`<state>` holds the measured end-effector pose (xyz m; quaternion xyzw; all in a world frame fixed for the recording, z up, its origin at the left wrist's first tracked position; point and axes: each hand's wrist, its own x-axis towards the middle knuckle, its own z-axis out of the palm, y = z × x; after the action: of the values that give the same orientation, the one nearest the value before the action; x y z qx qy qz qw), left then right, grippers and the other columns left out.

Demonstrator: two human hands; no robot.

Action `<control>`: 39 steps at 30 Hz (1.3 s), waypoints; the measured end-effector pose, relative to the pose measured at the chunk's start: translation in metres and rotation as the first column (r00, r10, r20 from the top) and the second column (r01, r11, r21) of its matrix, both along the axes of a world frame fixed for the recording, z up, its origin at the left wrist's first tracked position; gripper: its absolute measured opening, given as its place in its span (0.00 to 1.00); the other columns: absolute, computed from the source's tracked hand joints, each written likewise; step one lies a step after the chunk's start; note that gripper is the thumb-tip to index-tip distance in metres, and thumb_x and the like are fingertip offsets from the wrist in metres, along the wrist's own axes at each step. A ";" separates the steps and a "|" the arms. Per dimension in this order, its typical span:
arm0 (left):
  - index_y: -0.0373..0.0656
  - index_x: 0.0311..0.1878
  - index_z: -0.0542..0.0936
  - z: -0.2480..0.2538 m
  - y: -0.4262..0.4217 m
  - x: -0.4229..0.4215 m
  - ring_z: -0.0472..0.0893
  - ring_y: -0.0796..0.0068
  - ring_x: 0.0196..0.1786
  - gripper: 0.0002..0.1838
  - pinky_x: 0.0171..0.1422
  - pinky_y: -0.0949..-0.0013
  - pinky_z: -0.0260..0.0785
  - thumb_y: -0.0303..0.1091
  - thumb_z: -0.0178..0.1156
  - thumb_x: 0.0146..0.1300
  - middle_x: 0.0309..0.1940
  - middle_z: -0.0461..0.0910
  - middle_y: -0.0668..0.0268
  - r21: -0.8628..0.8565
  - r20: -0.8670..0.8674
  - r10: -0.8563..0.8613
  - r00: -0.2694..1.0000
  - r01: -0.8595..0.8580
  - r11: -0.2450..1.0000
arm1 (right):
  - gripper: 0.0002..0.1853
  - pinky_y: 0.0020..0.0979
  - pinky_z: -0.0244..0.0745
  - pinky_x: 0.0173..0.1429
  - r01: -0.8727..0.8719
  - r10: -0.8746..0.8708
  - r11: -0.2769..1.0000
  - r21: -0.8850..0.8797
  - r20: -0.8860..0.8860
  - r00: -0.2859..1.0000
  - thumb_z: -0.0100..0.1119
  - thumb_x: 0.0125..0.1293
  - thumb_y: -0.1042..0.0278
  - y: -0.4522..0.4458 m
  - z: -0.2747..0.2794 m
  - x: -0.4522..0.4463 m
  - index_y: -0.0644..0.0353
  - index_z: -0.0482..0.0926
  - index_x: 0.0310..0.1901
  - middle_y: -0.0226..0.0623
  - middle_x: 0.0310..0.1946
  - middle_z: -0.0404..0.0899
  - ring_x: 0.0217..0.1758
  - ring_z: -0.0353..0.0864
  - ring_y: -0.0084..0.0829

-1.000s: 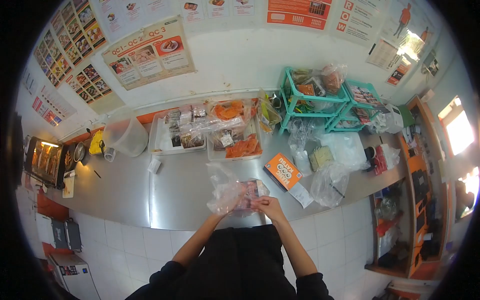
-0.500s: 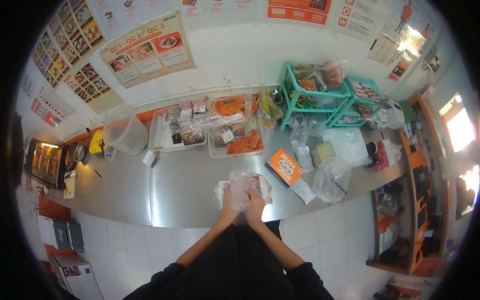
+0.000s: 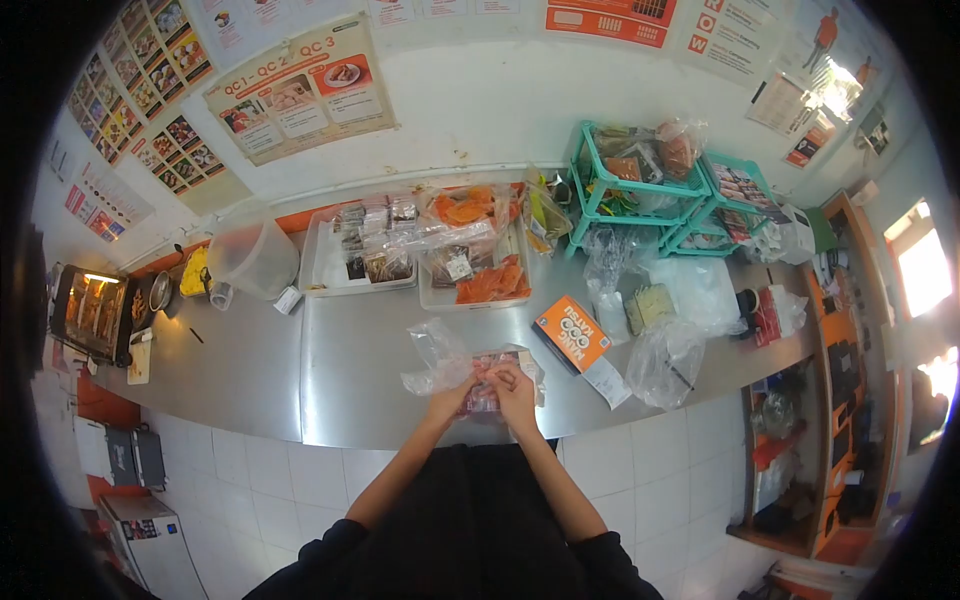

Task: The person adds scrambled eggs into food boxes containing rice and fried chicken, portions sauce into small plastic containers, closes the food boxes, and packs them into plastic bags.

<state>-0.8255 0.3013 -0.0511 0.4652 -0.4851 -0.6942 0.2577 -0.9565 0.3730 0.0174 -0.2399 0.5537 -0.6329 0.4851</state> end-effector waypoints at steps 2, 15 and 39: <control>0.42 0.52 0.81 0.007 0.005 -0.002 0.80 0.75 0.47 0.20 0.53 0.70 0.72 0.46 0.66 0.64 0.45 0.83 0.65 -0.024 0.053 0.044 0.998 -0.043 0.999 | 0.10 0.18 0.65 0.26 -0.025 0.025 0.999 0.037 -0.003 1.000 0.56 0.69 0.78 -0.001 0.000 -0.001 0.59 0.71 0.49 0.32 0.29 0.79 0.24 0.75 0.17; 0.39 0.48 0.81 0.044 0.014 -0.012 0.80 0.72 0.44 0.22 0.50 0.67 0.73 0.45 0.71 0.58 0.41 0.83 0.64 -0.189 0.048 0.152 0.987 -0.141 0.972 | 0.19 0.19 0.60 0.26 -0.254 0.250 0.962 0.100 0.053 0.967 0.58 0.67 0.79 -0.002 -0.002 -0.022 0.56 0.62 0.54 0.35 0.26 0.80 0.21 0.66 0.17; 0.43 0.52 0.79 -0.008 -0.006 -0.013 0.80 0.54 0.46 0.19 0.57 0.59 0.72 0.32 0.61 0.55 0.48 0.80 0.55 -0.707 0.417 -0.218 0.882 0.466 0.532 | 0.03 0.25 0.79 0.31 -0.079 0.086 0.976 0.201 -0.025 0.996 0.58 0.69 0.72 0.011 -0.010 -0.028 0.61 0.75 0.39 0.38 0.31 0.83 0.31 0.84 0.25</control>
<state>-0.8382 0.2952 -0.0593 0.2894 -0.8537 -0.3713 0.2226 -0.9846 0.3838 0.0072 -0.2233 0.6121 -0.5493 0.5233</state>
